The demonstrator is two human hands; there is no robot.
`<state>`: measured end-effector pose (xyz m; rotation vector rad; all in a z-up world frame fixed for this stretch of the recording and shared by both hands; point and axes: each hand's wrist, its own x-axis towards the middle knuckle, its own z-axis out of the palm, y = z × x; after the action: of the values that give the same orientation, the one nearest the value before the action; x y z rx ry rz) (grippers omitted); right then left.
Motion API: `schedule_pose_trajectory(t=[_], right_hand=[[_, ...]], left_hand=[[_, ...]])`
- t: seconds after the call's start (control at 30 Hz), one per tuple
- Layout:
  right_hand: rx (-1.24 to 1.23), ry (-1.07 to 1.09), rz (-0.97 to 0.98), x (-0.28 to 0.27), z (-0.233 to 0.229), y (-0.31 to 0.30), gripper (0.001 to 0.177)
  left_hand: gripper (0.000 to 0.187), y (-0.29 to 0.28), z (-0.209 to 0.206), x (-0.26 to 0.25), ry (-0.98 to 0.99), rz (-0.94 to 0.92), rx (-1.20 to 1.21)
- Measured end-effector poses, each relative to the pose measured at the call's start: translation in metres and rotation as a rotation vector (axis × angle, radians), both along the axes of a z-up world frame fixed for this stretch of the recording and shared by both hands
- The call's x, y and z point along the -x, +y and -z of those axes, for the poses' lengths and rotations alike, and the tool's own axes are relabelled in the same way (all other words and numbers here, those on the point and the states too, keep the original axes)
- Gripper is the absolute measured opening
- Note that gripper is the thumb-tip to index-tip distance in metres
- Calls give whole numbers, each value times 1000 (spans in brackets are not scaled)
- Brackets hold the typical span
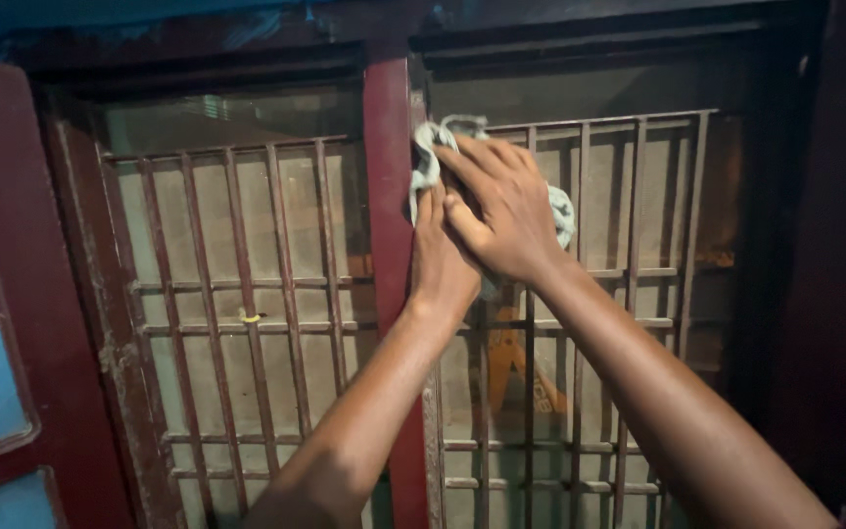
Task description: The person wipes the glass panes of a door and an adjacent window using a cloth, cleaning different sections of the glass surfaces.
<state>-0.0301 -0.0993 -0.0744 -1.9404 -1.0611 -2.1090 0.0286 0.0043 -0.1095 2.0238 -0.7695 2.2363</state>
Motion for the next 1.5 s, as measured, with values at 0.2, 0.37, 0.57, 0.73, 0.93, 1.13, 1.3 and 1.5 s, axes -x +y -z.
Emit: schedule_pose_trajectory(t=[0.2, 0.37, 0.57, 0.73, 0.93, 1.13, 1.3, 1.5], right_hand=[[19, 102, 29, 3, 22, 1, 59], [10, 108, 34, 3, -12, 10, 69], [-13, 160, 122, 0, -60, 14, 58], [-3, 144, 61, -4, -56, 15, 57], [43, 35, 183, 2, -48, 15, 55], [80, 2, 168, 2, -27, 15, 54], [83, 54, 149, 3, 9, 13, 52], [111, 69, 104, 17, 44, 12, 48]], left_hand=[[53, 8, 27, 2, 59, -61, -75], [61, 12, -6, 12, -86, -48, -27], [56, 6, -50, 5, -4, -353, -62], [61, 3, -39, 14, -15, -519, -18], [62, 6, -24, 28, 98, -593, -101], [65, 2, 2, 34, 122, -596, -68], [66, 2, 39, 31, 191, -603, -80], [59, 7, 85, 18, 150, -389, -27]])
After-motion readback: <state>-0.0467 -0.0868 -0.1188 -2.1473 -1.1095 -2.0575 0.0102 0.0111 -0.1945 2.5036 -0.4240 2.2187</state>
